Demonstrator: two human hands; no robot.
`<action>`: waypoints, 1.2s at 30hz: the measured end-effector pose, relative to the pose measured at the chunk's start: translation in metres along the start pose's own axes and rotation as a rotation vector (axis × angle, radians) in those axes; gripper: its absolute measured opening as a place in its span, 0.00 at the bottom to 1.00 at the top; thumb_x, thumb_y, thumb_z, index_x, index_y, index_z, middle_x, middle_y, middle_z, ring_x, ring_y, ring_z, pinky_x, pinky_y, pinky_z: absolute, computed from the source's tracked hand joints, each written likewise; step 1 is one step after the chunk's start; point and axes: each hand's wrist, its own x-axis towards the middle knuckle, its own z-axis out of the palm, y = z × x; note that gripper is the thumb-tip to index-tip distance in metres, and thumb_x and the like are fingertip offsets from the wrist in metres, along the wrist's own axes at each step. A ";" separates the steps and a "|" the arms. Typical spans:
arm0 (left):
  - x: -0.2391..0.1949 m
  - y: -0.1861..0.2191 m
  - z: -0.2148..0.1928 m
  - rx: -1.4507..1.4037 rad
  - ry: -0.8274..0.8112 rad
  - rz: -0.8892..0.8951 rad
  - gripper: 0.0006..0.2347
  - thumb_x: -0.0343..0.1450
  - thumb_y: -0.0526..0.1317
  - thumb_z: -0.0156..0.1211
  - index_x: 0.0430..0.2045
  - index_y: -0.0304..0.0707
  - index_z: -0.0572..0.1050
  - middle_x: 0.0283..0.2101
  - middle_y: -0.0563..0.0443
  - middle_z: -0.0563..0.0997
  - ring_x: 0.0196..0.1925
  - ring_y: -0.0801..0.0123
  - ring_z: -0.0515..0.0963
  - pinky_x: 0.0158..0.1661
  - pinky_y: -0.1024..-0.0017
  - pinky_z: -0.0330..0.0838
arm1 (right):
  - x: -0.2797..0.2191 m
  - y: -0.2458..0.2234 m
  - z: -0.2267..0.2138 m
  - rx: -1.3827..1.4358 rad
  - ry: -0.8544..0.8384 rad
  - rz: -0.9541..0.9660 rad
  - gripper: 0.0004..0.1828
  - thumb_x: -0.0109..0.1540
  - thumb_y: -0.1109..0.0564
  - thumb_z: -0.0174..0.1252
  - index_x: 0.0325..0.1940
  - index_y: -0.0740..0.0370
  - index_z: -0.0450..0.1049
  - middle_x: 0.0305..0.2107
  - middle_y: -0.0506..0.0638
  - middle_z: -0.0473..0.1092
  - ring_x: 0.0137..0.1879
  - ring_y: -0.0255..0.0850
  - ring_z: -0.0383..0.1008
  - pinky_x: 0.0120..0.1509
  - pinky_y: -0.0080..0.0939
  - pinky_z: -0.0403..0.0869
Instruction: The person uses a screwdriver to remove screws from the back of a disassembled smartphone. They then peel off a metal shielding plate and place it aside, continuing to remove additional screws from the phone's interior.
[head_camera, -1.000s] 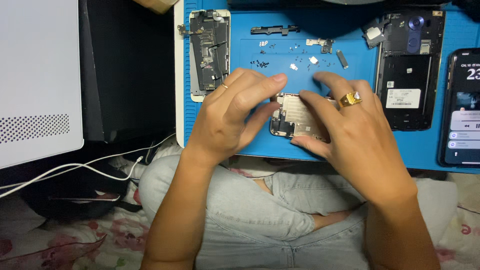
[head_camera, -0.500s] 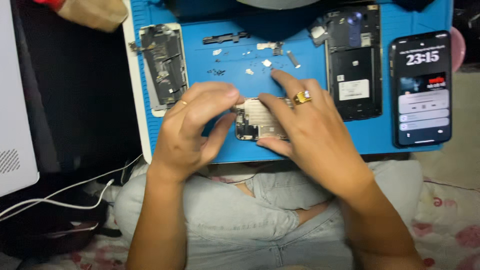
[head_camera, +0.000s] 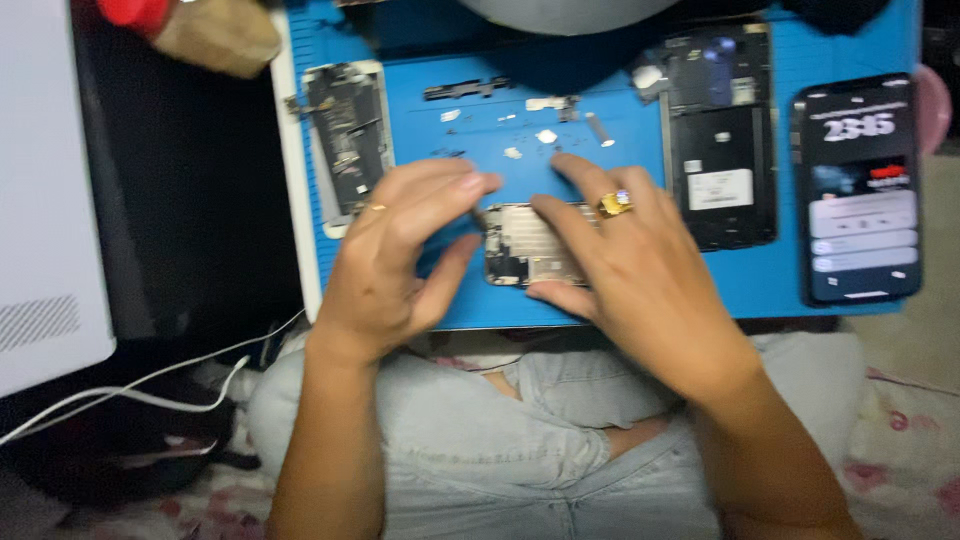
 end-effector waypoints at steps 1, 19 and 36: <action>-0.002 -0.001 0.001 0.011 0.002 -0.008 0.18 0.83 0.26 0.57 0.66 0.36 0.61 0.63 0.36 0.80 0.65 0.37 0.81 0.71 0.47 0.76 | 0.000 -0.002 0.000 0.008 0.001 -0.012 0.42 0.54 0.38 0.74 0.67 0.58 0.70 0.69 0.60 0.64 0.59 0.59 0.67 0.57 0.60 0.72; -0.013 -0.008 0.014 -0.021 0.157 -0.070 0.25 0.82 0.29 0.67 0.69 0.35 0.56 0.50 0.39 0.85 0.56 0.56 0.89 0.55 0.69 0.85 | -0.001 -0.004 0.000 -0.086 0.032 -0.013 0.40 0.55 0.35 0.71 0.65 0.57 0.73 0.69 0.57 0.68 0.59 0.59 0.68 0.56 0.60 0.75; 0.052 -0.016 0.067 -0.076 0.096 -0.364 0.06 0.83 0.38 0.45 0.46 0.39 0.57 0.46 0.47 0.64 0.38 0.62 0.75 0.43 0.65 0.72 | -0.006 0.003 0.001 0.039 0.033 0.034 0.39 0.52 0.42 0.77 0.64 0.55 0.72 0.58 0.59 0.64 0.56 0.57 0.67 0.55 0.57 0.74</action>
